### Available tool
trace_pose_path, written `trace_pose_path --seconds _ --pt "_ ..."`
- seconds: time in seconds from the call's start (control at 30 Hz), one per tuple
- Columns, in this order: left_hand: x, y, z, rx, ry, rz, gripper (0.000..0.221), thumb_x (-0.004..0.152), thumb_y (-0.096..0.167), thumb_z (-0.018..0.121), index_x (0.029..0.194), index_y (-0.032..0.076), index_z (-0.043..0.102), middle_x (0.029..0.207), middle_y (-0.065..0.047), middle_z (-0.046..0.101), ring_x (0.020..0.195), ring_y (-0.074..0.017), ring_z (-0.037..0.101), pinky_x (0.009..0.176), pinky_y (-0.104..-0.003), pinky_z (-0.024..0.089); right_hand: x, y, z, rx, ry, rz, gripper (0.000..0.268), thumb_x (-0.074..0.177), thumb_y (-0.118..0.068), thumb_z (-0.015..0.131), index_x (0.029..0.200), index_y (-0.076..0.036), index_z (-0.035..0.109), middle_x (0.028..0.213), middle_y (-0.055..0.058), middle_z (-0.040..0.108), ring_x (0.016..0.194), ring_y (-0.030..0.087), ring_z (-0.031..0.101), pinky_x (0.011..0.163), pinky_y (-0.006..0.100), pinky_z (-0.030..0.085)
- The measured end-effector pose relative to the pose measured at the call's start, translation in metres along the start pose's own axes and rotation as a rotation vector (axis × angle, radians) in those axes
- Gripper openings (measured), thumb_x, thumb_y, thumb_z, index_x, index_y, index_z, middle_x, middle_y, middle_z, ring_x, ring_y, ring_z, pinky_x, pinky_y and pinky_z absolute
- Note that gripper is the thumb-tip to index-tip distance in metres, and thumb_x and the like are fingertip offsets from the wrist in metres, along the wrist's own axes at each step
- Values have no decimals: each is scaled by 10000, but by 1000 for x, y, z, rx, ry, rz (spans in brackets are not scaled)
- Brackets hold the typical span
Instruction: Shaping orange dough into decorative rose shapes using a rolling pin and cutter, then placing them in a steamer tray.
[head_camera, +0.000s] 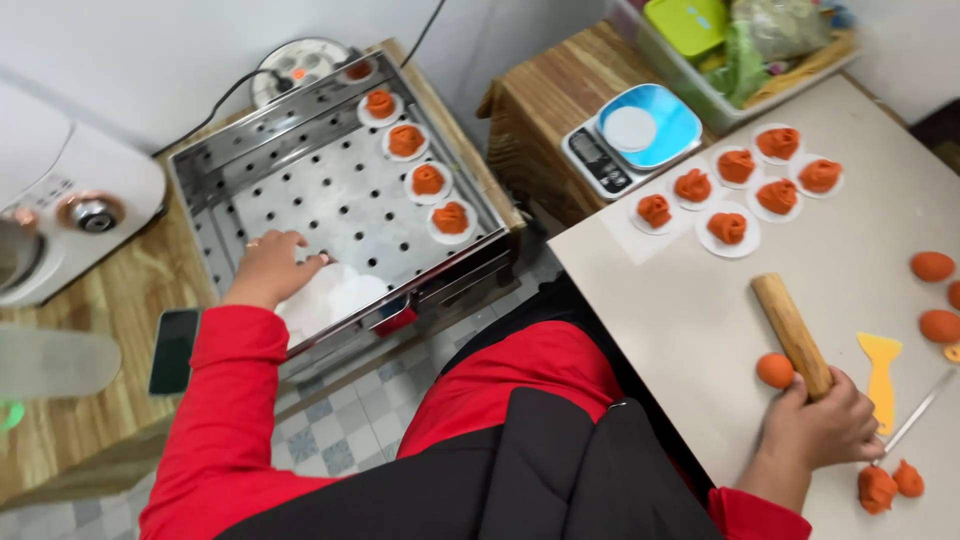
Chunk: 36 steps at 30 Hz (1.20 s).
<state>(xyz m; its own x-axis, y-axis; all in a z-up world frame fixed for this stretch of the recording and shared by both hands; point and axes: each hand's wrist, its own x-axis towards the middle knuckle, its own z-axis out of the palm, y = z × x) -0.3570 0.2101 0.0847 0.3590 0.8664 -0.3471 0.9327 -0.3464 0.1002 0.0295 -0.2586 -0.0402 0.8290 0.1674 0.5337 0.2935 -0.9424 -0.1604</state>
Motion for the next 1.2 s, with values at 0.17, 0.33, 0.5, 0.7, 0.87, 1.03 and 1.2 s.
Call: trace_pose_path --seconds 0.17,0.33,0.5,0.7,0.87,1.03,1.2 --pt "-27 -15 -12 -144 -253 -308 664 671 435 525 1224 129 322 1225 -129 353 1070 -313 383 817 -421 360 -4 4 3 42 37 -50 267 772 -218 694 993 -93 614 967 107 567 904 296 470 796 376 196" --pt "-32 -6 -1 -93 -371 -405 869 582 418 713 1250 104 255 1171 -137 418 1017 -305 478 762 -390 433 -5 6 6 31 53 -59 264 776 -222 703 990 -96 612 973 100 568 904 293 473 788 373 201" --pt "-42 18 -13 -255 -350 -312 816 616 412 660 1248 147 218 1078 -102 463 790 -242 540 634 -330 412 -4 5 7 9 13 -20 265 775 -229 695 998 -115 610 968 91 563 895 271 475 784 374 196" --pt "-45 20 -26 -316 -191 -366 781 681 438 582 1264 65 219 1310 -105 288 1139 -304 364 874 -428 363 -5 4 6 38 52 -55 272 763 -211 704 990 -98 607 975 100 571 900 288 476 783 377 204" --pt "-36 3 0 -228 -313 -530 844 668 596 496 1291 120 183 1245 -113 362 1082 -311 417 810 -415 408 -5 8 10 26 39 -43 286 754 -223 696 1002 -108 612 968 102 564 899 285 477 790 375 195" --pt "-46 18 -8 -358 -279 -464 691 742 475 476 1240 71 219 1232 -96 374 1001 -280 467 739 -382 421 -5 6 7 32 36 -43 276 760 -207 703 997 -103 608 964 98 566 901 281 475 791 373 196" --pt "-50 25 -15 -418 -162 -367 718 746 525 395 1263 58 219 1293 -117 303 1140 -295 359 881 -414 344 -6 8 11 40 64 -59 282 755 -211 707 994 -99 608 959 99 564 887 287 481 799 380 199"
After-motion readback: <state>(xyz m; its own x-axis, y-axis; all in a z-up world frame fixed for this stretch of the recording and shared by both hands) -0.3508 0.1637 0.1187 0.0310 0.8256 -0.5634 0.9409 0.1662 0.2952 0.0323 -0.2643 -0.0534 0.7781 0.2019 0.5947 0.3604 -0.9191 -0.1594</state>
